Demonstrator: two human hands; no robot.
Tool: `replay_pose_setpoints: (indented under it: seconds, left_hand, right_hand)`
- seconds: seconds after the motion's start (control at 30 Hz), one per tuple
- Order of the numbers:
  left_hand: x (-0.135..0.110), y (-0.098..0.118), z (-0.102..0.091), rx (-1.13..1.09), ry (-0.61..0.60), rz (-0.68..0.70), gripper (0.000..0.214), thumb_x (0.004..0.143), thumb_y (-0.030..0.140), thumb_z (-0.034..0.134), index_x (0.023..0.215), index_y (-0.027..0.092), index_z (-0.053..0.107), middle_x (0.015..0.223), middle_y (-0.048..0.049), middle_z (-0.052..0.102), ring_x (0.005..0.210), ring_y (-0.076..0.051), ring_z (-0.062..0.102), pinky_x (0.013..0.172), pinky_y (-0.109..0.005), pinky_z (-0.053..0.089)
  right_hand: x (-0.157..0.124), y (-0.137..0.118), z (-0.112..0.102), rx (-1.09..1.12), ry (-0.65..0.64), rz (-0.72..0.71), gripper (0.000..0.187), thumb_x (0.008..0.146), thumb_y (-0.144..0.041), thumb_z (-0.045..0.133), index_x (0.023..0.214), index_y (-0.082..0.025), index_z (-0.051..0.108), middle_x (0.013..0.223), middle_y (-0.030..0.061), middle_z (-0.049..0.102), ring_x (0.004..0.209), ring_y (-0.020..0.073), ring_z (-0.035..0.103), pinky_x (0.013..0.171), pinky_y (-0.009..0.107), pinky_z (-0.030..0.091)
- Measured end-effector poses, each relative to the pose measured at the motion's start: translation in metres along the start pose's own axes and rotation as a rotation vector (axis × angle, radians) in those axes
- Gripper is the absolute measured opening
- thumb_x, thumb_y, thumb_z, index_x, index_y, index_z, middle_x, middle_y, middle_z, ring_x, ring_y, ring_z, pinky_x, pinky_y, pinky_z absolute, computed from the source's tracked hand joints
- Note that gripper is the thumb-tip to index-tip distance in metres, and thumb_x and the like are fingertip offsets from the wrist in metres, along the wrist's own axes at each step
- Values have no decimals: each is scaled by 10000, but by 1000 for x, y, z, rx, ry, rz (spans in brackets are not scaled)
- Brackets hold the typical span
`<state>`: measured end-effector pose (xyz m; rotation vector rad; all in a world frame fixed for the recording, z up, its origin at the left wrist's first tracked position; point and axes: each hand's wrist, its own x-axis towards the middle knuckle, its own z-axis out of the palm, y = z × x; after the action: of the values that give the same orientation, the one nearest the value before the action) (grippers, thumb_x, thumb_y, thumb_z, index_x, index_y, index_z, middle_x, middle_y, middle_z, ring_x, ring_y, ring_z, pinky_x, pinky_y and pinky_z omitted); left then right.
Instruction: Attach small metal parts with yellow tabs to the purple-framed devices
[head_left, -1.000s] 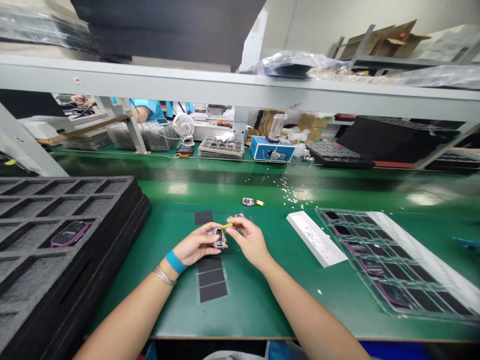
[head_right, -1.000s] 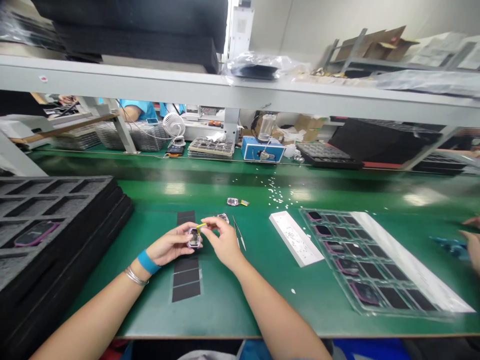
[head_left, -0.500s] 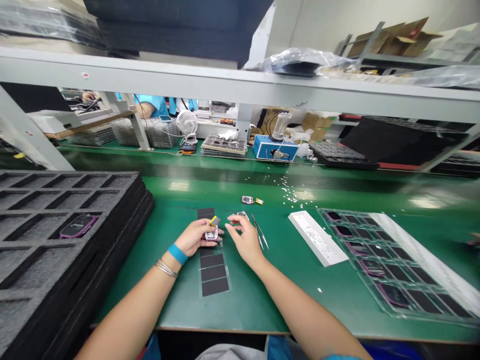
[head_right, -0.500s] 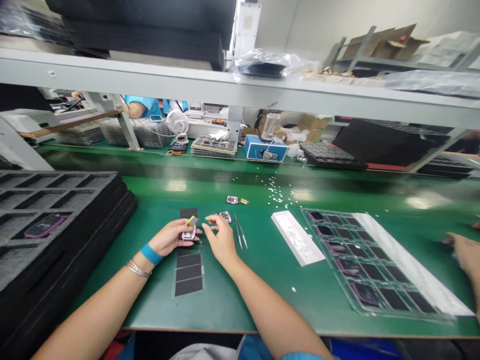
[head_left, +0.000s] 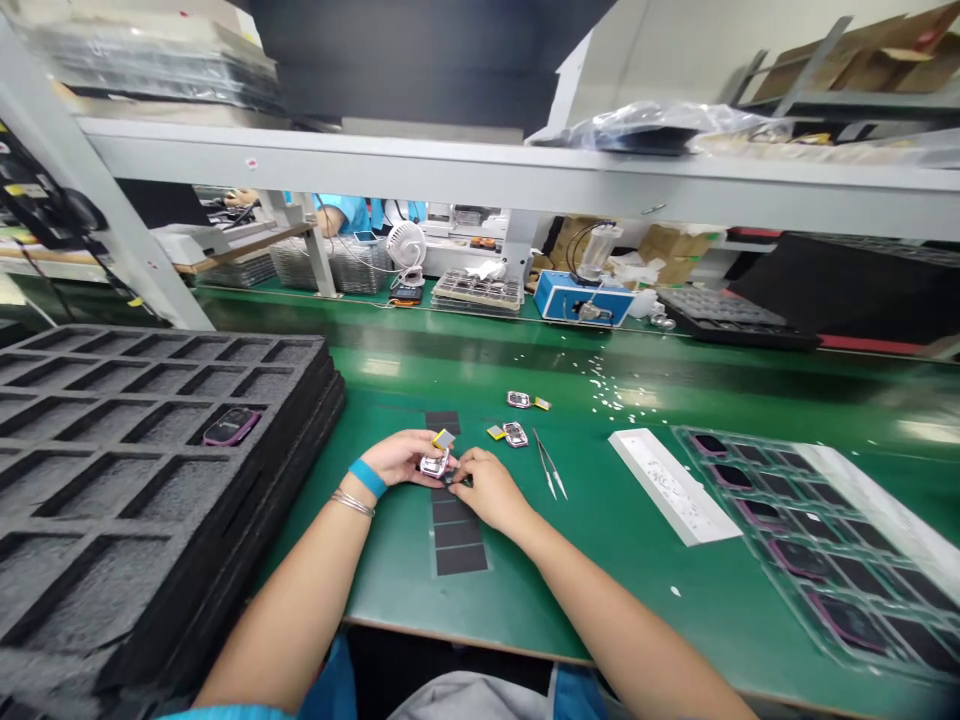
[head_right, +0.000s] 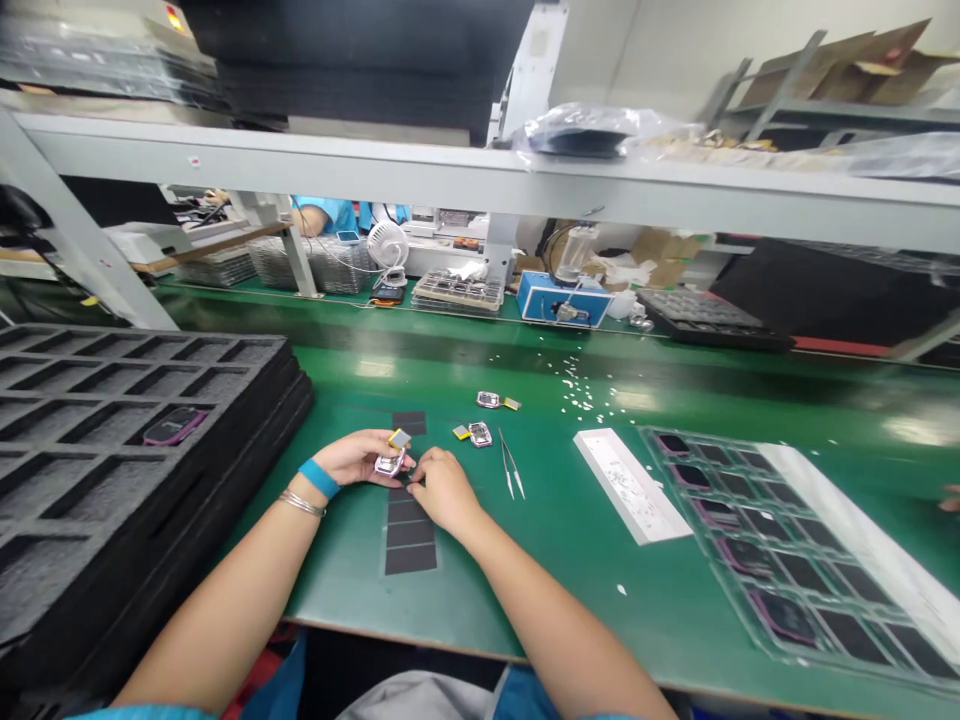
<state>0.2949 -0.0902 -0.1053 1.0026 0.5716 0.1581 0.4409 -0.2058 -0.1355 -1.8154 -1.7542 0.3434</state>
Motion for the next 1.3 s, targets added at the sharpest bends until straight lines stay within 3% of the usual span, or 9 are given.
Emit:
replay_pose_setpoints:
  seconds: [0.13,0.3,0.4,0.47,0.53,0.63,0.73,1.1,1.3]
  left_hand:
    - [1,0,1,2,3,-17,316,573,157,761,851,124,615,873,-140,681,760,-238,651,679,-393,544]
    - [0,1,2,20,27,-24,334,556,163,758,857,131,617,846,-118,682,739,-220,645,663,-366,547]
    - [-1,2,3,25,21,-24,328,565,165,758,856,131,610,850,-126,683,726,-214,641,651,-364,549]
    - [-1,1,6,23,36,0,318,575,163,754,852,126,604,847,-132,683,717,-208,639,652,-361,550]
    - [0,0,12,14,81,51,299,592,165,744,849,119,598,850,-139,682,725,-201,641,656,-341,552]
    - [4,-6,26,28,157,135,275,634,177,717,873,117,593,863,-130,679,729,-200,649,614,-304,558]
    - [9,-13,39,66,233,181,283,644,178,711,896,118,599,801,-88,667,645,-177,639,526,-270,554]
    - [13,-20,47,98,239,162,274,614,217,749,824,108,609,675,-45,619,553,-135,600,503,-242,548]
    - [14,-21,47,114,234,151,273,600,224,753,805,111,612,683,-39,608,547,-117,578,518,-244,551]
  right_hand:
    - [-1,3,6,3,4,29,93,751,-85,646,685,-149,638,894,61,539,876,200,513,831,357,437]
    - [-15,-4,-3,11,19,-189,80,822,-83,543,808,-162,553,969,73,514,924,203,474,826,366,433]
    - [-17,-4,-19,159,198,-252,70,871,-171,498,812,-180,534,959,64,520,943,194,488,860,373,410]
    - [-15,-1,-28,326,368,-203,95,871,-233,510,797,-182,540,959,64,546,957,188,512,890,371,398]
    - [-11,5,-33,527,418,-87,136,829,-290,571,756,-178,552,911,59,591,913,186,553,871,359,416]
    - [-6,14,-32,756,297,105,218,718,-352,677,680,-167,566,749,41,627,752,177,590,771,328,458]
    - [-4,18,-27,830,204,180,259,643,-367,725,646,-162,567,693,34,632,684,167,588,714,302,466]
    - [-11,6,-27,648,163,-75,191,759,-226,611,878,-193,465,791,-7,590,749,134,567,746,279,458]
    - [-12,3,-27,571,162,-117,174,761,-205,592,848,-197,442,786,-3,573,733,133,554,736,286,458]
